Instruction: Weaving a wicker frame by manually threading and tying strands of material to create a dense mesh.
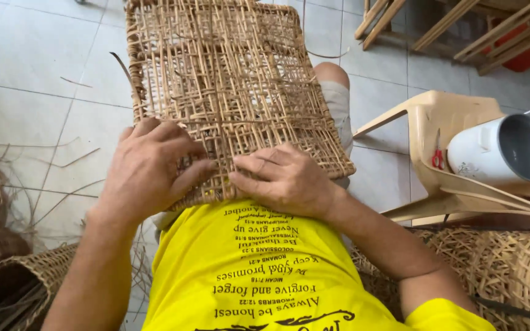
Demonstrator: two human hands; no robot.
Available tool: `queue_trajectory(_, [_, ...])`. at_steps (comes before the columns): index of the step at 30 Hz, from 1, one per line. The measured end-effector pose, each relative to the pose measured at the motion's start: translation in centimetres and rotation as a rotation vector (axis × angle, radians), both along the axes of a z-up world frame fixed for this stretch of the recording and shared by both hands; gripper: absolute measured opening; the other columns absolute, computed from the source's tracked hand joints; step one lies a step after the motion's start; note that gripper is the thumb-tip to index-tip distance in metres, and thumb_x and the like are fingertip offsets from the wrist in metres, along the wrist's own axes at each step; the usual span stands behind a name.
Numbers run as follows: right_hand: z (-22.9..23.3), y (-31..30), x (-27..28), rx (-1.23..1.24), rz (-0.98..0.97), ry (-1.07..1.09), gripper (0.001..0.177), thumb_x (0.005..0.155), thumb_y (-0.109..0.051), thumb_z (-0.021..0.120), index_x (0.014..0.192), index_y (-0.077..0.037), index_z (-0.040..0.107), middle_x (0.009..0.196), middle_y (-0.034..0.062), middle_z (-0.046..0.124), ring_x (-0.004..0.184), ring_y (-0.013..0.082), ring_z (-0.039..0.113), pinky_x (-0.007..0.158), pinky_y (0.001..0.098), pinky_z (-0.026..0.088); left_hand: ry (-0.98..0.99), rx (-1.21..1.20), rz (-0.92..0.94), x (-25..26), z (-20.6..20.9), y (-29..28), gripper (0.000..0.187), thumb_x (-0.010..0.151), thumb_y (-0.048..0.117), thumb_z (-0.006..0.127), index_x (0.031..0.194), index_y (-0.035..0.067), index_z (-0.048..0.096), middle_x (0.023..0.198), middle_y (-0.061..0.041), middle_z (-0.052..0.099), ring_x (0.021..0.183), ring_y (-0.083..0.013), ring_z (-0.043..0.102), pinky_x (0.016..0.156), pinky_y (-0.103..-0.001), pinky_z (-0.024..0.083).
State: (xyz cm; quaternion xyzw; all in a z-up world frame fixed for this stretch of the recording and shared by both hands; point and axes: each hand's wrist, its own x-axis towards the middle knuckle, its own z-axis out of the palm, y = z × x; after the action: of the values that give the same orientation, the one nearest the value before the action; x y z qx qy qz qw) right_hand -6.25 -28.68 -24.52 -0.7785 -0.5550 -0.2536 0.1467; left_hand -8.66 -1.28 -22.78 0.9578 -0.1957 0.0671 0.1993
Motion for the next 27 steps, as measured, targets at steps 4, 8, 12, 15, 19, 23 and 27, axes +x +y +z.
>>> queue_trajectory(4, [0.4,0.1,0.5,-0.024,-0.01,-0.011,0.025,0.103,-0.039,0.068,0.113,-0.018,0.077,0.12,0.0079,0.078,0.095,0.017,0.071,0.073,0.0331,0.053,-0.122,0.125,0.016,3.2,0.2,-0.9,0.066,0.096,0.069,0.062,0.137,0.02,0.072,0.089,-0.005,0.062,0.086,-0.0211,0.051,0.08,-0.04,0.045])
queue_trajectory(8, [0.7,-0.3,0.2,-0.04,-0.025,0.016,0.015,0.101,-0.026,0.072,0.114,-0.02,0.078,0.117,0.0049,0.078,0.101,0.0182,0.072,0.073,0.0334,0.055,0.07,0.093,-0.061,5.7,0.7,-2.5,0.041,0.091,0.053,0.075,0.118,0.023,0.079,0.094,-0.006,0.072,0.088,-0.0228,0.059,0.087,-0.046,0.048])
queue_trajectory(12, [0.0,-0.3,0.7,-0.023,-0.031,0.005,0.012,0.101,-0.024,0.075,0.111,-0.019,0.078,0.115,0.0044,0.078,0.096,0.0165,0.073,0.074,0.0323,0.056,0.157,-0.234,-0.267,7.1,0.2,-2.6,0.012,0.097,0.015,0.082,0.087,0.009,0.079,0.084,-0.008,0.078,0.058,-0.011,0.07,0.046,-0.022,0.059])
queue_trajectory(15, [-1.8,-1.4,0.6,0.025,-0.028,0.134,0.032,0.091,-0.016,0.084,0.122,-0.012,0.076,0.132,0.0144,0.071,0.105,0.0227,0.073,0.084,0.0392,0.056,0.211,-0.308,-0.244,6.9,0.0,-2.7,0.013,0.099,0.017,0.078,0.09,0.009,0.075,0.082,-0.006,0.069,0.064,-0.0128,0.062,0.055,-0.025,0.057])
queue_trajectory(19, [-1.3,-2.1,-0.4,0.06,-0.081,0.297,0.052,0.086,-0.021,0.092,0.124,-0.012,0.059,0.142,0.0117,0.06,0.111,0.0239,0.068,0.098,0.0406,0.058,0.253,-0.399,-0.24,6.6,-0.2,-2.8,0.022,0.102,0.012,0.076,0.083,0.009,0.066,0.083,-0.004,0.066,0.063,-0.0099,0.064,0.054,-0.023,0.06])
queue_trajectory(23, [-0.8,-2.3,0.1,0.122,-0.057,0.156,0.022,0.089,-0.016,0.088,0.096,-0.012,0.068,0.12,0.0112,0.074,0.104,0.0243,0.073,0.091,0.0398,0.06,0.22,-0.557,-0.231,6.0,0.4,-3.0,0.012,0.104,0.004,0.074,0.093,0.005,0.067,0.087,-0.006,0.06,0.064,-0.0107,0.058,0.051,-0.023,0.054])
queue_trajectory(27, [0.6,-2.7,0.0,0.129,-0.089,0.041,0.011,0.093,-0.02,0.084,0.091,-0.014,0.075,0.11,0.0067,0.08,0.092,0.0171,0.073,0.079,0.0344,0.053,0.24,-0.761,-0.288,6.1,-0.5,-3.0,0.013,0.106,-0.004,0.069,0.095,0.001,0.063,0.09,-0.011,0.064,0.073,-0.0141,0.072,0.061,-0.022,0.064])
